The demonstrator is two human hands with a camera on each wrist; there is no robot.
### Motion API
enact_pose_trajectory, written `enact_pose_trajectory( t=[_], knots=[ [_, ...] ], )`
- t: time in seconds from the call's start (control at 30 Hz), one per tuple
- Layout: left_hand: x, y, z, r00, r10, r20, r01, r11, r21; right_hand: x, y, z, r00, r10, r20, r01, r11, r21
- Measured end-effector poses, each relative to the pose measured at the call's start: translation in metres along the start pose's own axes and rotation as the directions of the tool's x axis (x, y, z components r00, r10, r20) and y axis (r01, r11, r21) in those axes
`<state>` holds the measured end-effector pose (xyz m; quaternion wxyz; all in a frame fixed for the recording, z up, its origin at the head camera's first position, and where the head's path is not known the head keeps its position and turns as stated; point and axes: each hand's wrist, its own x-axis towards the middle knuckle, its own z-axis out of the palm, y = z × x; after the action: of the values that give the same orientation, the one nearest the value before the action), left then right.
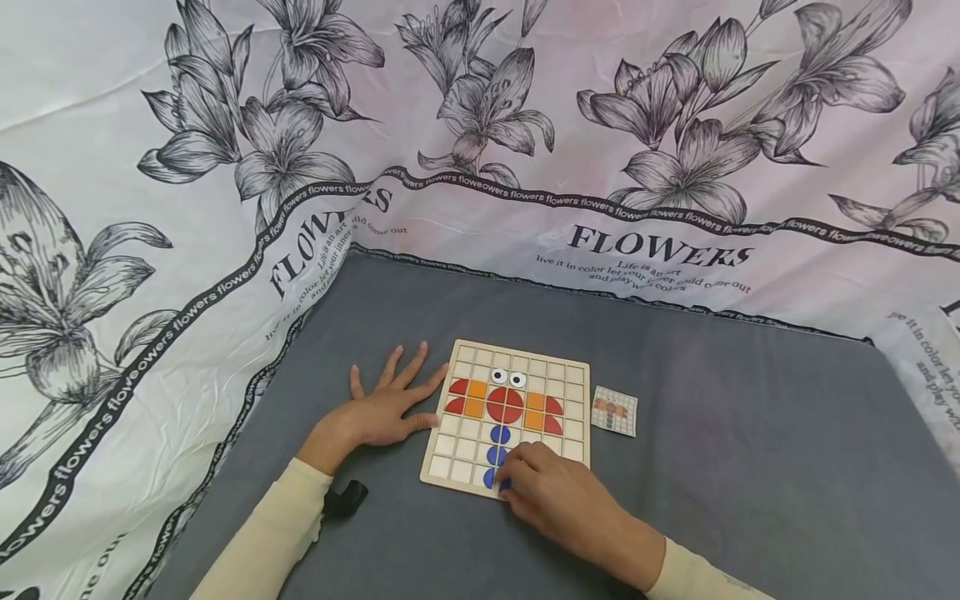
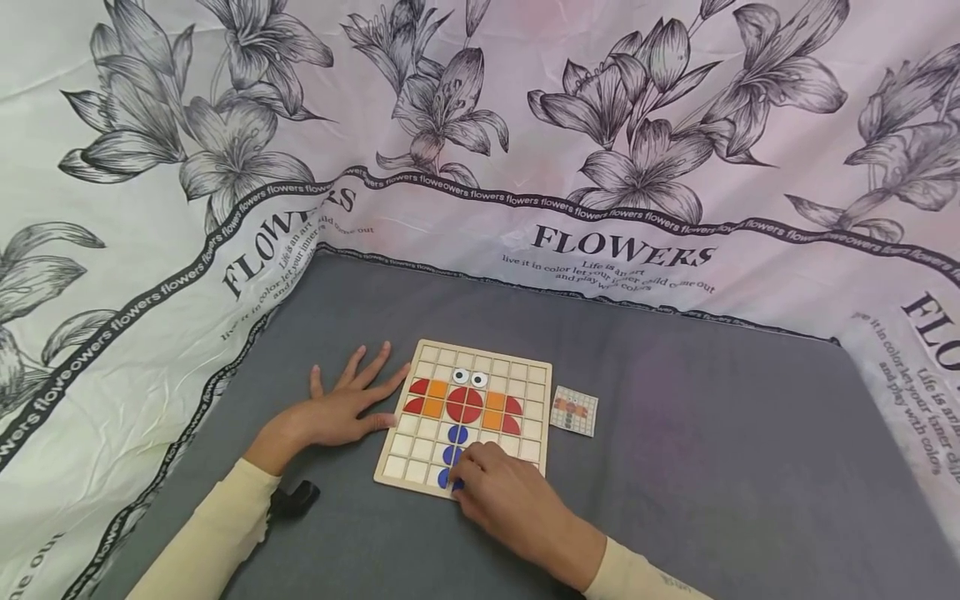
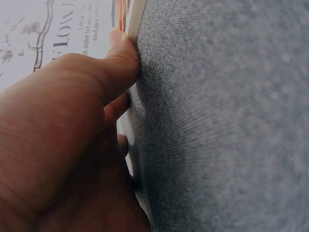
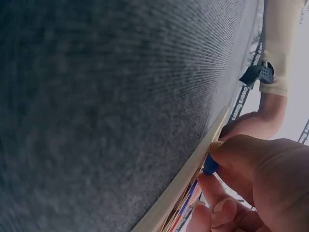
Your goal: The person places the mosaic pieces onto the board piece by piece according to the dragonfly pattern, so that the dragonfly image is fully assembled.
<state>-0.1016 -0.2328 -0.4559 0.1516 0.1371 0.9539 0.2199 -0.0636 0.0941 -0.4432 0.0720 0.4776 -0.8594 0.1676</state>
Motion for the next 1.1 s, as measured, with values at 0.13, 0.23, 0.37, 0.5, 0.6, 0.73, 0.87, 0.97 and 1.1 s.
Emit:
enact_pose_trajectory(
  t=[0.13, 0.23, 0.37, 0.5, 0.6, 0.73, 0.87, 0.97, 1.1],
  knots=[
    [0.0, 0.002, -0.002, 1.0, 0.011, -0.002, -0.011, 1.0, -0.01, -0.001, 0.0, 0.0, 1.0, -0.003, -0.009, 0.003, 1.0, -0.004],
    [-0.003, 0.005, -0.007, 1.0, 0.022, -0.002, -0.022, 1.0, -0.021, 0.0, -0.001, 0.0, 1.0, -0.001, -0.026, 0.001, 1.0, -0.011],
    [-0.005, 0.006, -0.008, 1.0, 0.018, 0.003, -0.017, 1.0, -0.01, 0.0, -0.003, -0.001, 1.0, 0.006, -0.022, -0.006, 1.0, -0.017],
    [-0.004, 0.003, -0.005, 0.999, 0.029, -0.015, -0.029, 0.999, -0.014, 0.001, -0.004, -0.001, 1.0, 0.023, -0.009, -0.023, 0.999, -0.027],
    [-0.002, -0.001, -0.001, 0.999, 0.042, -0.029, -0.042, 0.999, -0.031, 0.002, -0.005, -0.001, 0.999, 0.042, 0.005, -0.042, 0.999, -0.031],
    [-0.002, -0.001, -0.001, 0.999, 0.036, -0.02, -0.037, 0.998, -0.041, 0.002, -0.006, -0.001, 0.998, 0.062, 0.025, -0.062, 0.998, -0.032],
    [-0.004, 0.005, -0.006, 1.0, 0.015, -0.002, -0.015, 1.0, -0.011, 0.004, -0.006, 0.0, 0.997, 0.074, 0.024, -0.073, 0.996, -0.046],
    [-0.005, 0.009, -0.01, 1.0, 0.001, 0.007, -0.001, 1.0, 0.017, 0.005, -0.007, 0.0, 0.997, 0.079, 0.021, -0.077, 0.995, -0.058],
    [-0.004, 0.007, -0.008, 1.0, 0.002, 0.007, -0.002, 1.0, 0.011, 0.007, -0.008, 0.0, 0.997, 0.071, 0.023, -0.069, 0.996, -0.062]
  ],
)
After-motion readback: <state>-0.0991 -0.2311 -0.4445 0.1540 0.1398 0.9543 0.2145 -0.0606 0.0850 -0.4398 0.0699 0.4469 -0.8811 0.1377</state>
